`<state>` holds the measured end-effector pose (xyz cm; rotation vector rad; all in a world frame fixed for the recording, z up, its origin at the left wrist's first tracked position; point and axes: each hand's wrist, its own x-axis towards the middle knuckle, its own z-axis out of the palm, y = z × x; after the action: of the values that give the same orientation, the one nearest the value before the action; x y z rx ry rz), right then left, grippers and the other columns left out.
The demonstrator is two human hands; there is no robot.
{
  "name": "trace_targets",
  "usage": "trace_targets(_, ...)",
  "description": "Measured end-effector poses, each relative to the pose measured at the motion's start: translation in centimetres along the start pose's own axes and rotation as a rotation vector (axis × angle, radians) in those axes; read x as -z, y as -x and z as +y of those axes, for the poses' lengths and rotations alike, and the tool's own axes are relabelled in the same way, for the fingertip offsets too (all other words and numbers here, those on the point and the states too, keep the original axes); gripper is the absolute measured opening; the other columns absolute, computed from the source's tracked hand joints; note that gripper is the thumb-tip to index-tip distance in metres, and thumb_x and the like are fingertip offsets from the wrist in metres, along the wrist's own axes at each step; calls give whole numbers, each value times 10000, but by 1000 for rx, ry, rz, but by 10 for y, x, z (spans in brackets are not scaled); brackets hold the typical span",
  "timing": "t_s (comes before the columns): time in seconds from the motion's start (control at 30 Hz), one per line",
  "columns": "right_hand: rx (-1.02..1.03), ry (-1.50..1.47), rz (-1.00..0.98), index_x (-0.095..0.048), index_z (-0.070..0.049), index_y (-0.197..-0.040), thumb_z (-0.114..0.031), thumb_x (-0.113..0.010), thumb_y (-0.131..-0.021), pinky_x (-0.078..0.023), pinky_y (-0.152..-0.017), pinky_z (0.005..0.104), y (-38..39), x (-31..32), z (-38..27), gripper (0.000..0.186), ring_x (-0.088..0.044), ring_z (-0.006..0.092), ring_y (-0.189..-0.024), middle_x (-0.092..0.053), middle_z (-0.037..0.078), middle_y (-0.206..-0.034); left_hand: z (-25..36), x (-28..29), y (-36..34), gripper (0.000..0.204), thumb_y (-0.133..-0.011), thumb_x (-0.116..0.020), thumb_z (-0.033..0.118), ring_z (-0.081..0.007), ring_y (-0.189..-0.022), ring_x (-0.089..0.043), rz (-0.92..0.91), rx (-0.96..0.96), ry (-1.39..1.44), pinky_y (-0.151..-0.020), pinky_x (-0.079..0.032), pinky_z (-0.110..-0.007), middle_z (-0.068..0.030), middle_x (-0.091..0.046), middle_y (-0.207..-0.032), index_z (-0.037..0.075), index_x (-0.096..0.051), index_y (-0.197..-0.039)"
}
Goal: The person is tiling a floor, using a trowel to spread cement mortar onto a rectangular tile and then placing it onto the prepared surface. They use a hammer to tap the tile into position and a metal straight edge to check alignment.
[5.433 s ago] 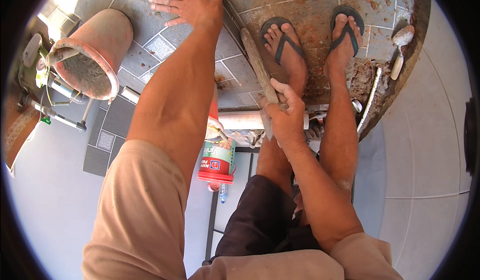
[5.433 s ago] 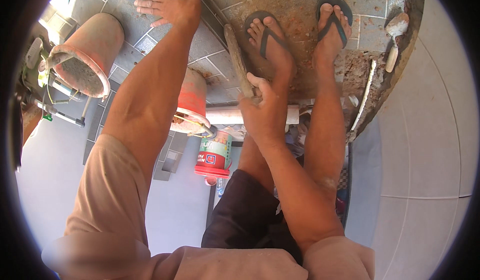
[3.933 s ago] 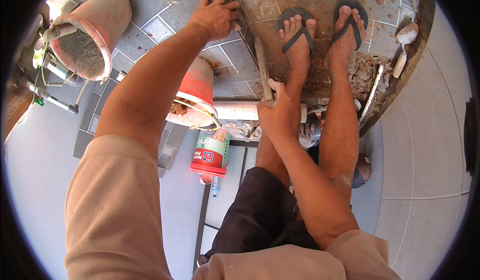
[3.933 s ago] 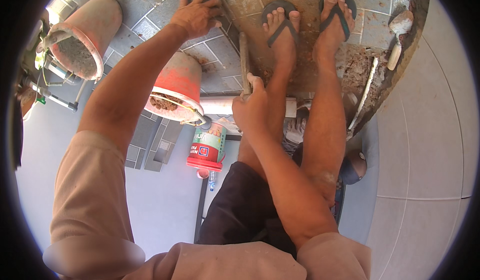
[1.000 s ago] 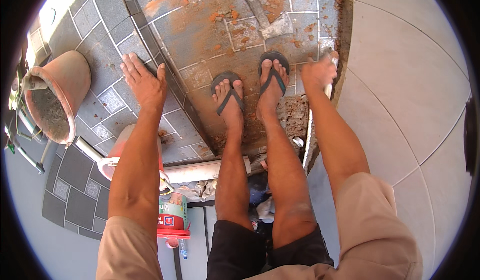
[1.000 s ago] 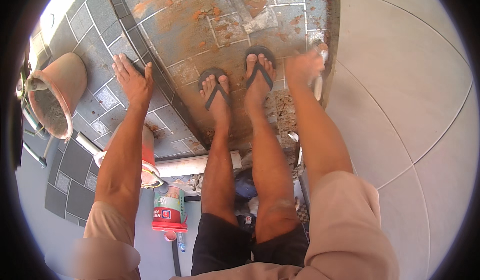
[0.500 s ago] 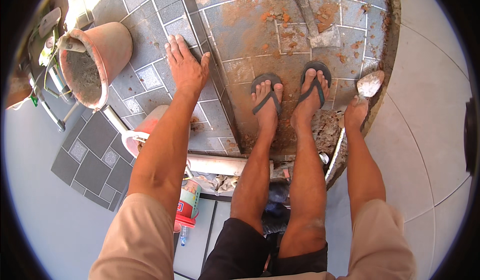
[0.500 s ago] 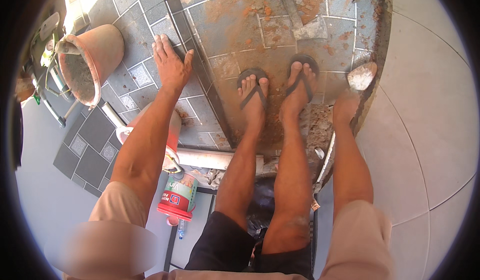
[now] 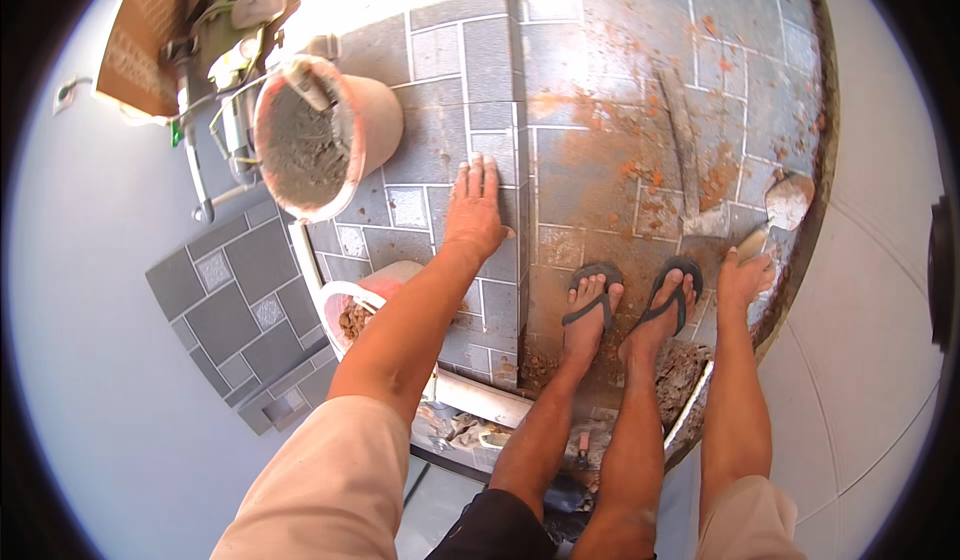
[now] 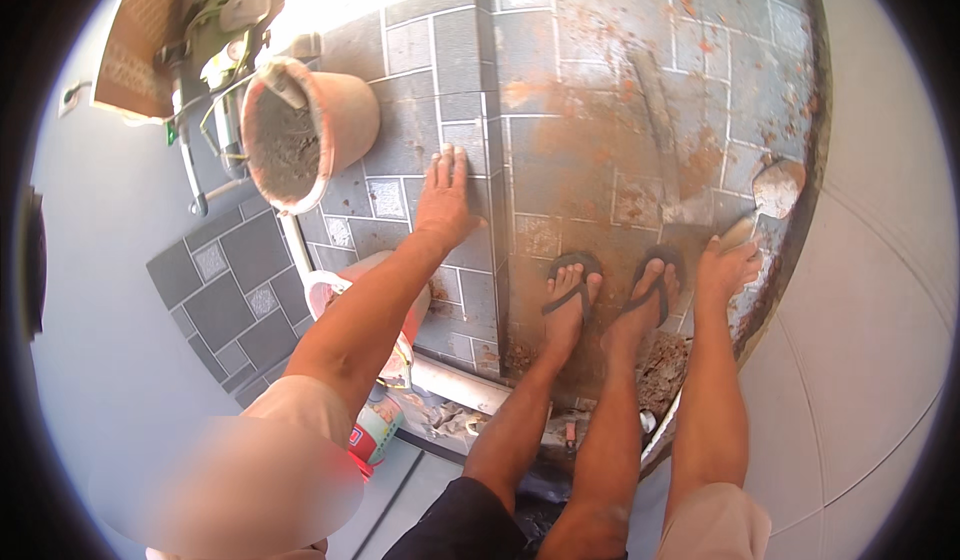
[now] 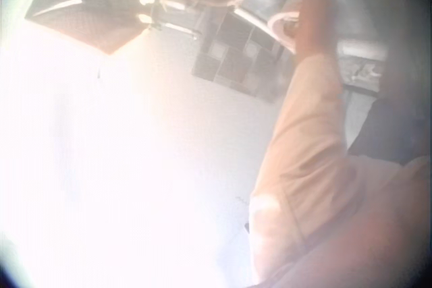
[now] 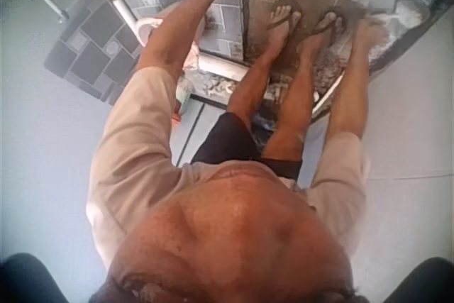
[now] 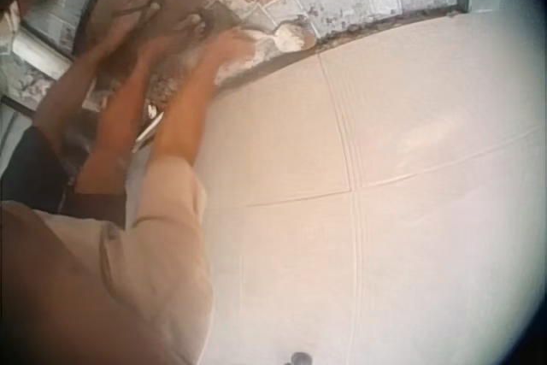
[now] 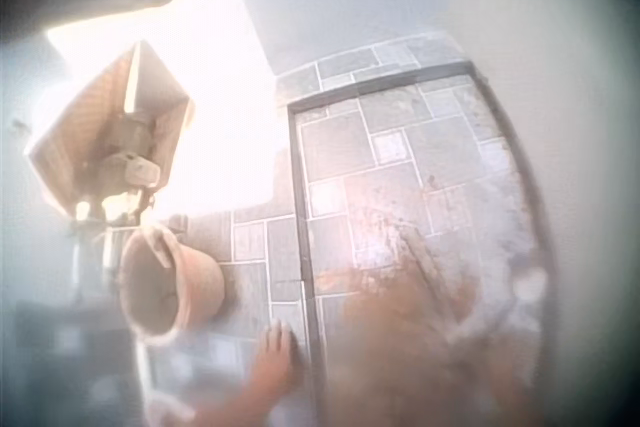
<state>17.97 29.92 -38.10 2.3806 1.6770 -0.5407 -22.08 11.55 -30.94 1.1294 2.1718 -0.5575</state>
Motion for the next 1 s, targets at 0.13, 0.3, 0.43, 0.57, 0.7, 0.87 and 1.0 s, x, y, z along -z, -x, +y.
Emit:
trace_targets(0.13, 710, -234, -86, -551, -12, -1474, -150, -741, -929, -417, -1127, 542, 41, 3, -72, 593, -485, 452, -1349, -520, 280, -1425, -2, -10, -3, 991, -933, -740, 227, -393, -1629, -202, 48, 26, -4, -1316, -278, -505, -153, -152, -1784, 54, -144, -1706)
trace_targets(0.3, 1233, -534, -373, -685, 7, -1225, -63, -699, -932, -482, -1054, 485, 127, 44, -253, 302, -629, 434, -1141, -669, 228, -1149, -6, -22, -4, 738, -1037, -541, 152, -423, -1619, -233, 125, 5, 14, -1236, -385, -617, -182, -186, -1765, 36, -207, -1684)
trace_targets(0.43, 1602, -535, -306, -700, -22, -1147, -67, -665, -952, -516, -975, 504, 193, 86, -399, 203, -646, 417, -1069, -693, 202, -1081, -13, -33, -4, 676, -1086, -487, 182, -436, -1627, -177, 156, -9, 58, -1201, -405, -671, -161, -147, -1775, 56, -213, -1691)
trace_targets(0.57, 1825, -321, -306, -694, 1, -1142, -97, -700, -940, -561, -882, 498, 260, 112, -503, 225, -704, 414, -1002, -708, 230, -1047, -18, -31, 1, 694, -1036, -557, 149, -429, -1604, -254, 220, -18, 75, -1189, -428, -662, -167, -179, -1764, 60, -283, -1667)
trace_targets(0.7, 2110, -75, -119, -698, 4, -1090, -90, -688, -917, -562, -850, 492, 311, 78, -550, 197, -708, 412, -954, -716, 238, -997, -16, -46, -3, 693, -1035, -561, 174, -418, -1607, -230, 281, -4, 125, -1173, -434, -682, -153, -181, -1763, 66, -299, -1668)
trace_targets(0.87, 2282, 326, -14, -675, 0, -1116, -101, -697, -922, -567, -857, 510, 346, 47, -566, 220, -713, 427, -955, -725, 244, -996, -17, -48, -5, 669, -1075, -505, 184, -417, -1617, -185, 253, 5, 181, -1175, -394, -729, -139, -122, -1780, 73, -267, -1690)
trace_targets(1.0, 2359, 456, 85, -656, -3, -1137, -110, -704, -926, -571, -862, 525, 348, 47, -568, 241, -717, 439, -956, -732, 249, -995, -15, -46, -1, 679, -1051, -543, 194, -421, -1598, -224, 325, 18, 191, -1159, -426, -709, -135, -173, -1765, 69, -307, -1675)
